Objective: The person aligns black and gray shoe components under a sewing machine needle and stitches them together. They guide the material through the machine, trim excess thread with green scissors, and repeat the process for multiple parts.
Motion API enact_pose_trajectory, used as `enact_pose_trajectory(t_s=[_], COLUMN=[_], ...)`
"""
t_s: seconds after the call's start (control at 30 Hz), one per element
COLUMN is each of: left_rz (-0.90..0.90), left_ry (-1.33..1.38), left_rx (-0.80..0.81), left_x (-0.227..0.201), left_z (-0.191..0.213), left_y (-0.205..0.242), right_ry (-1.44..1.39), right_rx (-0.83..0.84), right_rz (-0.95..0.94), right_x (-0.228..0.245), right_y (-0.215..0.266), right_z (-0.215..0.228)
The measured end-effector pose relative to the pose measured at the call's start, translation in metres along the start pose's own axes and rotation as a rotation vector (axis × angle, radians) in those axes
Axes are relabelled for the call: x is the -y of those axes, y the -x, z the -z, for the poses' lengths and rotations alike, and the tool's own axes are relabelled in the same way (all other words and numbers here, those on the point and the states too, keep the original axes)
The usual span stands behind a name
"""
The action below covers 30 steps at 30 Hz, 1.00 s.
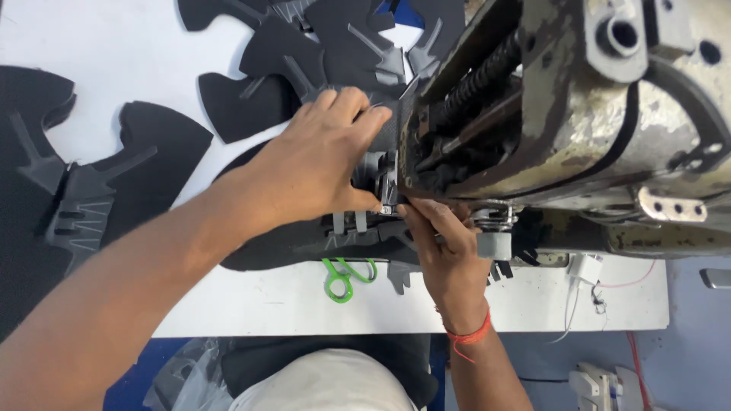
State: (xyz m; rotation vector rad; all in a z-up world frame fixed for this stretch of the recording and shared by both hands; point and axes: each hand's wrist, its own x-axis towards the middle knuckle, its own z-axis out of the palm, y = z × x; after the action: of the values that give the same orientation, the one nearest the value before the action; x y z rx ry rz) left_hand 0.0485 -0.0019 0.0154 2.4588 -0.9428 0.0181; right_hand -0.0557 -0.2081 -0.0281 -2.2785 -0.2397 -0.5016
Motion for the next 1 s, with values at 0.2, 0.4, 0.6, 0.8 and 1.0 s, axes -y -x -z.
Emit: enact_pose_trajectory(t_s=[0.2,0.4,0.6,0.8,1.0], left_rz=[-0.041,0.279,0.474,0.543,0.508], left_ry=[0.086,0.457,0.874,1.062,1.085], left_rx=[-0.009,0.183,0.140,0.138,0.113], left_x=[0.015,0.035,0.039,0.034,0.035], left_z=[-0.008,-0.017,-0.026,-0.020,-0.026], left_y=[-0.001,-0.003,0.009,0.011,0.015], right_ry=[-0.094,-1.103,-1.594,-1.637,-1.396], right_rx=[0.129,0.920,0.280,0.187,0.012], right_rz=[0.133,-0.969,-0.877,-0.579,-0.782], right_x=[0.029,-0.011,-0.071,-0.109,-0.040], right_y=[0.029,0.102,0.137,0.189,0.142], right_z=[0.004,-0.067,-0.082,-0.080,-0.052])
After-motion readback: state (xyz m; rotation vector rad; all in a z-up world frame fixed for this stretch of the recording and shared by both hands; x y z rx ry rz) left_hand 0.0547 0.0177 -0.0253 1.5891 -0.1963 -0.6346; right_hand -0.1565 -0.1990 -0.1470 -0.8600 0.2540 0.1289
